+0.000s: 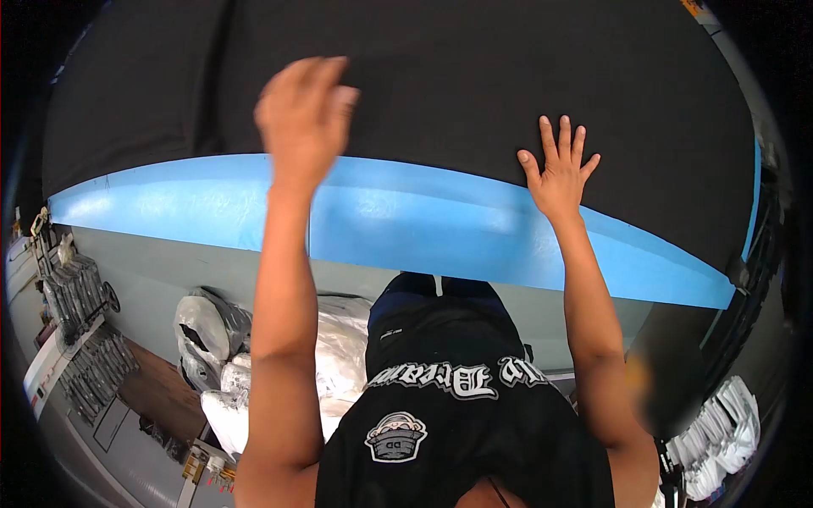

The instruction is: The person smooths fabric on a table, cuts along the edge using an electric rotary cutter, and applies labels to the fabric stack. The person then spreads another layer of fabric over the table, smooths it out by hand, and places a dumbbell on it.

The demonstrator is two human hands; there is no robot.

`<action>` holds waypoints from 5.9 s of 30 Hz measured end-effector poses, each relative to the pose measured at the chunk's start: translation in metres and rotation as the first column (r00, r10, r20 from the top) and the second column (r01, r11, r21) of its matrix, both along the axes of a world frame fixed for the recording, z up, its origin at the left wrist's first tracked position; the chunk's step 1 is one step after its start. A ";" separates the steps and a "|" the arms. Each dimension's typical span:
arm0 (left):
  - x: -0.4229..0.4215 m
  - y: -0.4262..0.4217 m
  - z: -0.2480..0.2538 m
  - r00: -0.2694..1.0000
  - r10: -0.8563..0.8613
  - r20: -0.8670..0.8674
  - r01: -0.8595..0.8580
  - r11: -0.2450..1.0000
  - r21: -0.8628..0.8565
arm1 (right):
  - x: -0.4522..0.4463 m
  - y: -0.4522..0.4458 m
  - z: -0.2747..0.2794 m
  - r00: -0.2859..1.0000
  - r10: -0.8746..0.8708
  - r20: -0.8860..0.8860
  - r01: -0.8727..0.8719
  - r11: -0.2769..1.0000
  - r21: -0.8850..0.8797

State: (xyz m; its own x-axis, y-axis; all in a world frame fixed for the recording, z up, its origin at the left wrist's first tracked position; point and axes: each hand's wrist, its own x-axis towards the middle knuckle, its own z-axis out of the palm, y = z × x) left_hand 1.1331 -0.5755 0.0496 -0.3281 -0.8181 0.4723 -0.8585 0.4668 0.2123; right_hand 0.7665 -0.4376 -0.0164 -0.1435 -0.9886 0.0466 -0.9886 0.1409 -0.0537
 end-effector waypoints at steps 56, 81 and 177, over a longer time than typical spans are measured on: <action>0.721 -0.207 -0.041 -0.095 0.464 -0.881 -0.016 0.884 0.468 | 0.360 -0.145 -0.007 0.984 -0.176 0.009 0.176 0.984 -0.024; 0.696 -0.183 -0.051 0.397 0.543 -0.740 -0.232 0.839 0.492 | 0.425 -0.161 -0.006 0.995 -0.094 0.016 0.094 0.995 0.028; 1.255 -0.384 -0.027 -0.473 0.391 -0.789 0.124 0.917 0.380 | 0.907 -0.330 -0.014 0.982 -0.188 0.000 0.188 0.982 -0.026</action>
State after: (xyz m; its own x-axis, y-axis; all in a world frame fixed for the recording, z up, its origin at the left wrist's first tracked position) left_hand 2.3880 -0.9599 0.0229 0.4659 -0.8395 -0.2796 0.6494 0.1097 0.7525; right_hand 1.6733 -0.7678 -0.0303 -0.3270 -0.9422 0.0726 -0.9445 0.3233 -0.0577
